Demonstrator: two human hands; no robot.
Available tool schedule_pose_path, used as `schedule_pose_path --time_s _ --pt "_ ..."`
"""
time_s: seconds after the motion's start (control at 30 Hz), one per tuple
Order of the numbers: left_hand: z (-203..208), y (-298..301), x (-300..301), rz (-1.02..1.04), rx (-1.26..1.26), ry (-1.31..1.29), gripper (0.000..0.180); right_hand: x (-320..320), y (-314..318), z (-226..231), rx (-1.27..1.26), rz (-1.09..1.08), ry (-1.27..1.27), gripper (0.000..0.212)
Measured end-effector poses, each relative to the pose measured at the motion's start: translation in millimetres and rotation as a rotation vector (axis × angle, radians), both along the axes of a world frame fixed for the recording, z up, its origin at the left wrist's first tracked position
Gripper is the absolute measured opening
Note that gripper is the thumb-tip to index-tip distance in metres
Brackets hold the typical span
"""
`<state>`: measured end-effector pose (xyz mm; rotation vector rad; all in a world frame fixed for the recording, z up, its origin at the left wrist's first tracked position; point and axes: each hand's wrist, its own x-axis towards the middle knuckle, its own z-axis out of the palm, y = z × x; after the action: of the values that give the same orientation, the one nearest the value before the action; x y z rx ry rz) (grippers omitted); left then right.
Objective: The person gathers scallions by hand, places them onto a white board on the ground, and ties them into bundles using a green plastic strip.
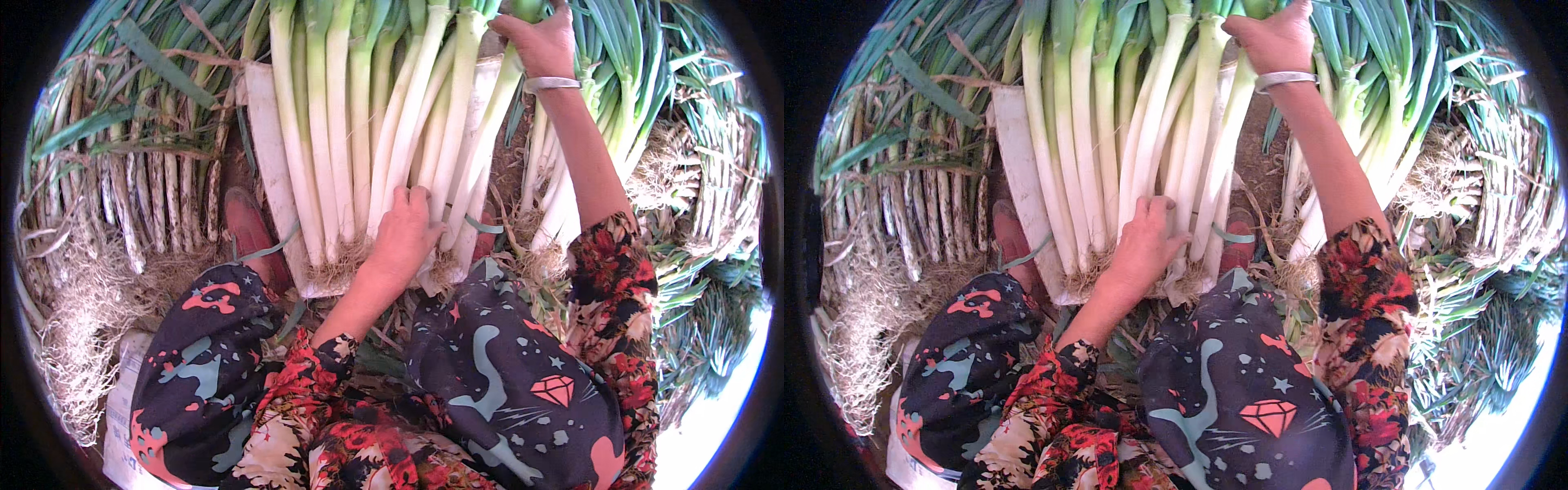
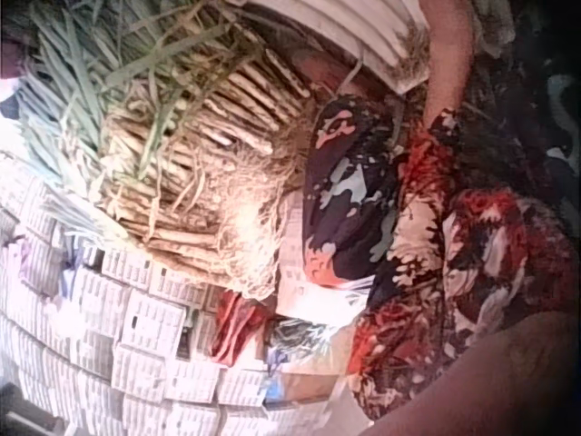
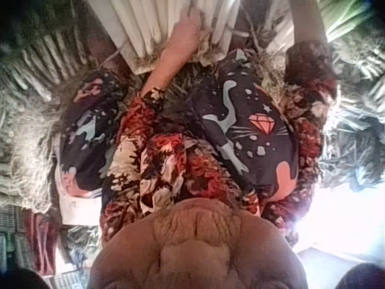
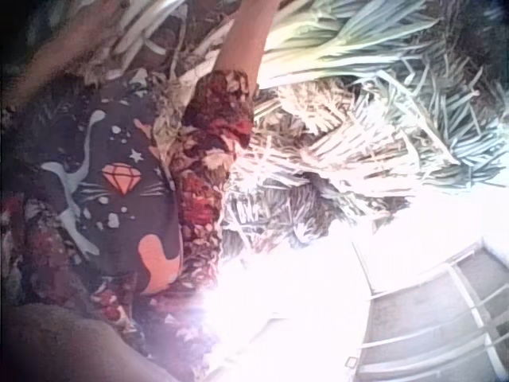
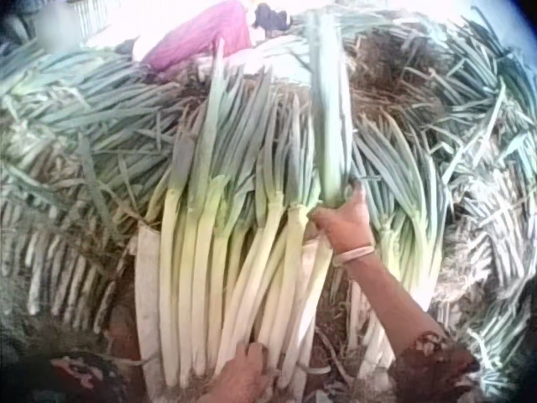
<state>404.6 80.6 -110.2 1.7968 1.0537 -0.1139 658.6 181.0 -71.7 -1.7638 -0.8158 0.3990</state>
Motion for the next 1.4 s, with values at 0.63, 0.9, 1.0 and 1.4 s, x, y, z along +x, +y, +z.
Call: schedule_pose_path --time_s 0.63,0.9,1.0,1.4 --pt "-5.2 33.0 7.0 -0.049 -0.123 -0.060 0.044 20.1 15.7 -65.8 -0.245 -0.075 -0.304 0.061" --pt "-16.8 105.4 61.5 0.138 0.627 -0.297 0.074 -45.5 -24.2 60.1 0.083 0.026 0.090 0.044" --pt "-32.4 118.0 89.6 0.117 0.627 -0.173 0.090 -24.5 -40.3 55.9 0.131 0.118 0.217 0.034" --pt "-25.7 136.7 96.7 0.273 0.364 -0.339 0.086 -16.1 -48.0 41.8 0.193 0.064 0.336 0.038"
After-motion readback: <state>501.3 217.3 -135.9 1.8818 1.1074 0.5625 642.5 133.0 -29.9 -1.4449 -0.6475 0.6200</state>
